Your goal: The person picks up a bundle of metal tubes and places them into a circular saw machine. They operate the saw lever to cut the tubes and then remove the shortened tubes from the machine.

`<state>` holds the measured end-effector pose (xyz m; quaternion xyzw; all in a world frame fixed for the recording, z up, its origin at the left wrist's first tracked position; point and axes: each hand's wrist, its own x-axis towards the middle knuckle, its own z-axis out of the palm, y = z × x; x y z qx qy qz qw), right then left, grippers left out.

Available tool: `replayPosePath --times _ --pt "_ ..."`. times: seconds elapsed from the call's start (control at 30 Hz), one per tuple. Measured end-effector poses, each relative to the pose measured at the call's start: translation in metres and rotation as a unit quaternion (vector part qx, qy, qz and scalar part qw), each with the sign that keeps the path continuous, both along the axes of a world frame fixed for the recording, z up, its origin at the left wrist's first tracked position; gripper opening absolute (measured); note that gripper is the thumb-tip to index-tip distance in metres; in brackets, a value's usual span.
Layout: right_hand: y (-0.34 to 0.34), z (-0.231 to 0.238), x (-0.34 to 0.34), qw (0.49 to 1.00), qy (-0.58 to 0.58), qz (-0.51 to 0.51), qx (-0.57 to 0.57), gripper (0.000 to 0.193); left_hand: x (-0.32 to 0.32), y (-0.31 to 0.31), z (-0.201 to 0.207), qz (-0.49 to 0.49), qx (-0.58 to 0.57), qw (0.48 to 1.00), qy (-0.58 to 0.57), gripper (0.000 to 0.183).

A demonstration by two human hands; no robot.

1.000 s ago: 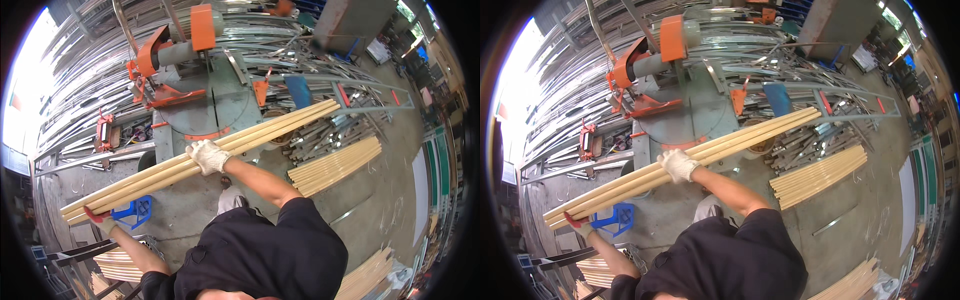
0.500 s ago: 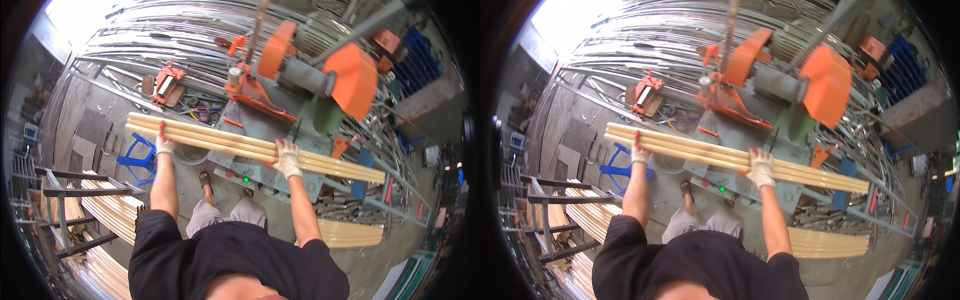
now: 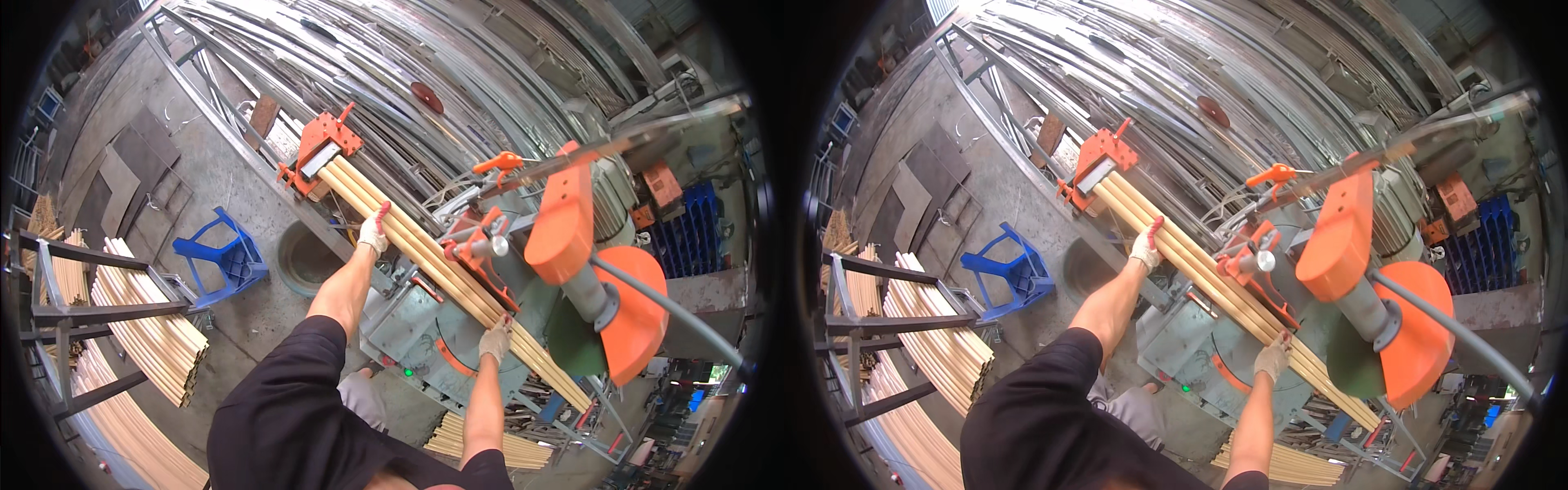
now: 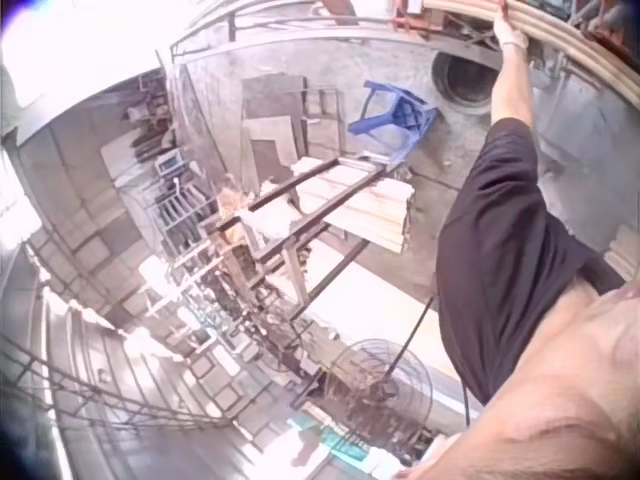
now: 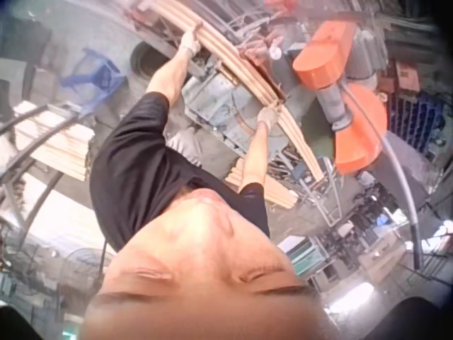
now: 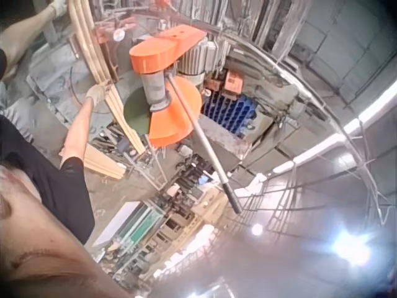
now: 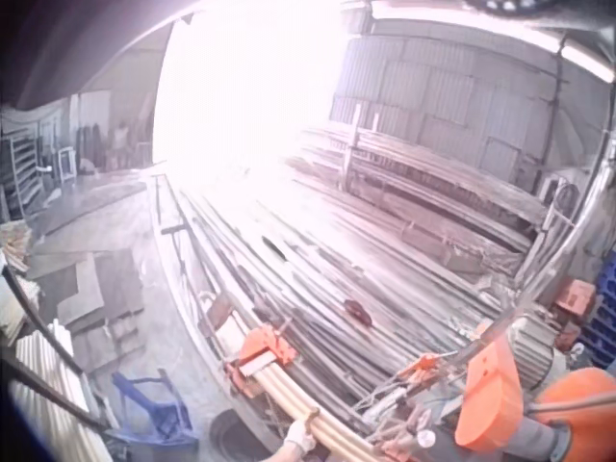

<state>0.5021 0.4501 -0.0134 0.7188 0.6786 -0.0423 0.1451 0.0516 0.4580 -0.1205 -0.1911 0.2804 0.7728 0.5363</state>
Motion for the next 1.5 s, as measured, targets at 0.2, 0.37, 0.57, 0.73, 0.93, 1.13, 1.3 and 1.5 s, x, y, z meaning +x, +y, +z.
replayPosePath --times 0.2,0.37,0.57,0.73,0.93,1.13,1.3,1.5 --pt "0.023 -0.022 -0.030 0.997 0.073 0.035 -0.013 0.080 -0.045 -0.003 -0.041 0.053 -0.037 0.998 0.004 0.045" --pt "0.007 -0.004 -0.032 0.994 0.101 0.028 -0.031 0.086 -0.044 -0.003 -0.007 0.048 -0.117 0.992 0.020 0.040" --pt "-0.070 0.013 -0.001 0.957 0.284 -0.049 -0.002 0.058 -0.041 0.006 -0.040 0.050 -0.092 0.986 0.130 0.081" --pt "-0.145 0.029 0.015 0.884 0.293 -0.268 -0.246 0.025 -0.079 -0.010 -0.011 -0.033 -0.082 0.994 0.061 0.055" --pt "-0.242 -0.057 0.053 0.934 0.144 -0.159 -0.287 0.043 -0.056 0.014 -0.026 -0.047 -0.132 0.982 0.124 0.048" --pt "-0.254 -0.142 0.080 0.949 0.083 -0.129 -0.274 0.038 -0.060 0.009 -0.032 -0.061 -0.123 0.977 0.164 0.040" --pt "-0.240 -0.128 0.069 0.971 0.150 0.037 -0.183 0.046 -0.061 -0.002 -0.019 -0.045 -0.135 0.978 0.154 0.048" --pt "-0.231 -0.119 0.076 0.973 0.028 0.112 -0.200 0.047 -0.065 0.000 -0.018 -0.029 -0.103 0.986 0.128 0.046"
